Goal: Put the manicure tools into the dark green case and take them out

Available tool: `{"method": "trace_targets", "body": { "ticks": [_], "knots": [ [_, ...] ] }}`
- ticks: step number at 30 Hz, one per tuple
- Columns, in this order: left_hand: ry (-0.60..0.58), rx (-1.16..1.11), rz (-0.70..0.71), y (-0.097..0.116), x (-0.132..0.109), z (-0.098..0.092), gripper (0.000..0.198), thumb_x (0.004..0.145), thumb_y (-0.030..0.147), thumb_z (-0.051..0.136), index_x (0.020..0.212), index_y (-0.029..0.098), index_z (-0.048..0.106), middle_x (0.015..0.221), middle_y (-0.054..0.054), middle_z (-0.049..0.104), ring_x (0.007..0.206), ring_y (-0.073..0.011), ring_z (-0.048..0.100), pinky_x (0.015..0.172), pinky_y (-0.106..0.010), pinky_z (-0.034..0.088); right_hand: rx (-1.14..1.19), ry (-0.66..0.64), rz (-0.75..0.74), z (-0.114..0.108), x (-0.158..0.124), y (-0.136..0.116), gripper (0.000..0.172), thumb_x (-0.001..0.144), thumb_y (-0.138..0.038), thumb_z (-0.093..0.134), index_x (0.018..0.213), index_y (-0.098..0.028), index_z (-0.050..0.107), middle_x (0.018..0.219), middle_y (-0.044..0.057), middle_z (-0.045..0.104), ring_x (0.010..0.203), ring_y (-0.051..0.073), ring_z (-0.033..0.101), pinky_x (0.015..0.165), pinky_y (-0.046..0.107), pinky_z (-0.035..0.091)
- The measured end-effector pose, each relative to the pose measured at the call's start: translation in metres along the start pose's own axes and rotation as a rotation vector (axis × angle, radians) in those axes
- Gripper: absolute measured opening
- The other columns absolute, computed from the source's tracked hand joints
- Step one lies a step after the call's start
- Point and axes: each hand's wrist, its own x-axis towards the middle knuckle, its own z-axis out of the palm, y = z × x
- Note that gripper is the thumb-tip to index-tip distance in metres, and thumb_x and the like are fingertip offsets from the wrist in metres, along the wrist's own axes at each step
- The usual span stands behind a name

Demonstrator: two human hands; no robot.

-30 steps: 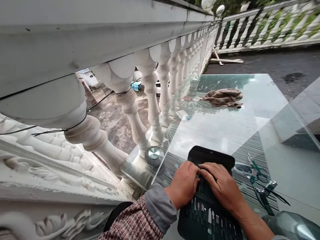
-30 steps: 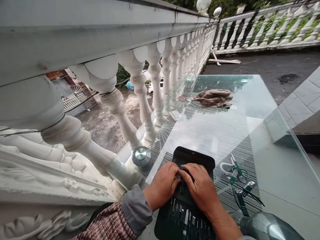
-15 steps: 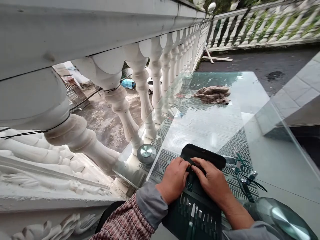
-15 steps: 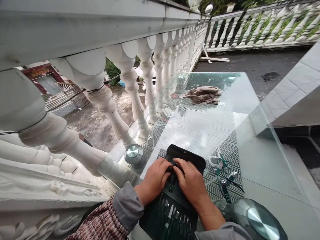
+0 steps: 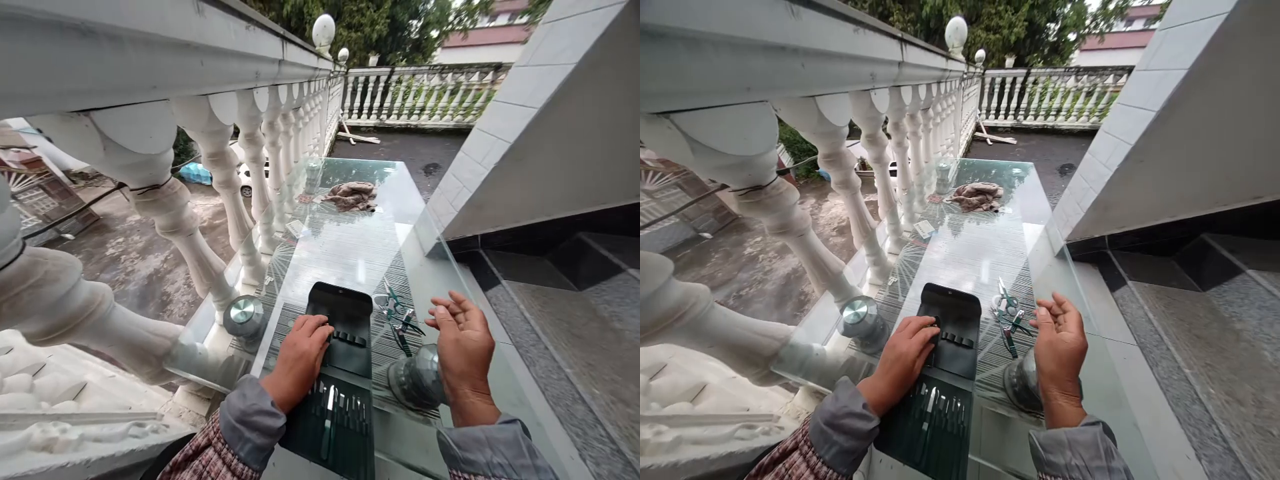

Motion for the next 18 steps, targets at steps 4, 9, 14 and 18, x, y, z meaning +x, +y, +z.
{"method": "trace_targets", "body": {
  "ticks": [4,9,14,18],
  "knots": [
    [-0.067,0.108,0.04,0.0,0.0,0.003,0.029,0.085,0.009,0.05,0.112,0.019,0.055,0.12,-0.009,0.055,0.11,-0.0228,0.051,0.095,-0.042,0.045,-0.076,-0.066,0.036,-0.012,0.009,0.016,0.051,0.072,-0.039,0.055,0.117,-0.015,0.051,0.098,0.01,0.062,0.087,0.02,0.059,0.067,0.033,0.05],
    [-0.036,0.143,0.049,-0.003,0.0,0.005,0.031,0.085,0.008,0.047,0.114,0.017,0.055,0.12,-0.01,0.055,0.109,-0.0234,0.053,0.094,-0.041,0.048,-0.377,-0.212,-0.082,-0.01,0.007,0.022,0.037,0.075,-0.039,0.048,0.102,-0.016,0.06,0.093,0.009,0.066,0.087,0.022,0.059,0.082,0.039,0.045],
    [0.074,0.166,-0.015,-0.011,0.001,0.003,0.033,0.087,0.011,0.043,0.118,0.017,0.054,0.116,-0.011,0.058,0.107,-0.0236,0.054,0.093,-0.043,0.048,-0.654,-0.296,-0.314,-0.011,0.007,0.026,0.027,0.078,-0.03,0.042,0.093,-0.019,0.061,0.092,0.008,0.065,0.088,0.023,0.055,0.078,0.036,0.042],
    [0.072,0.176,-0.073,-0.015,0.001,0.0,0.036,0.087,0.011,0.041,0.12,0.017,0.052,0.116,-0.01,0.058,0.107,-0.0232,0.054,0.093,-0.043,0.047,-0.862,-0.335,-0.403,-0.013,0.006,0.032,0.019,0.078,-0.025,0.043,0.082,-0.021,0.061,0.085,0.007,0.064,0.084,0.023,0.053,0.072,0.034,0.039]
  ]
}}
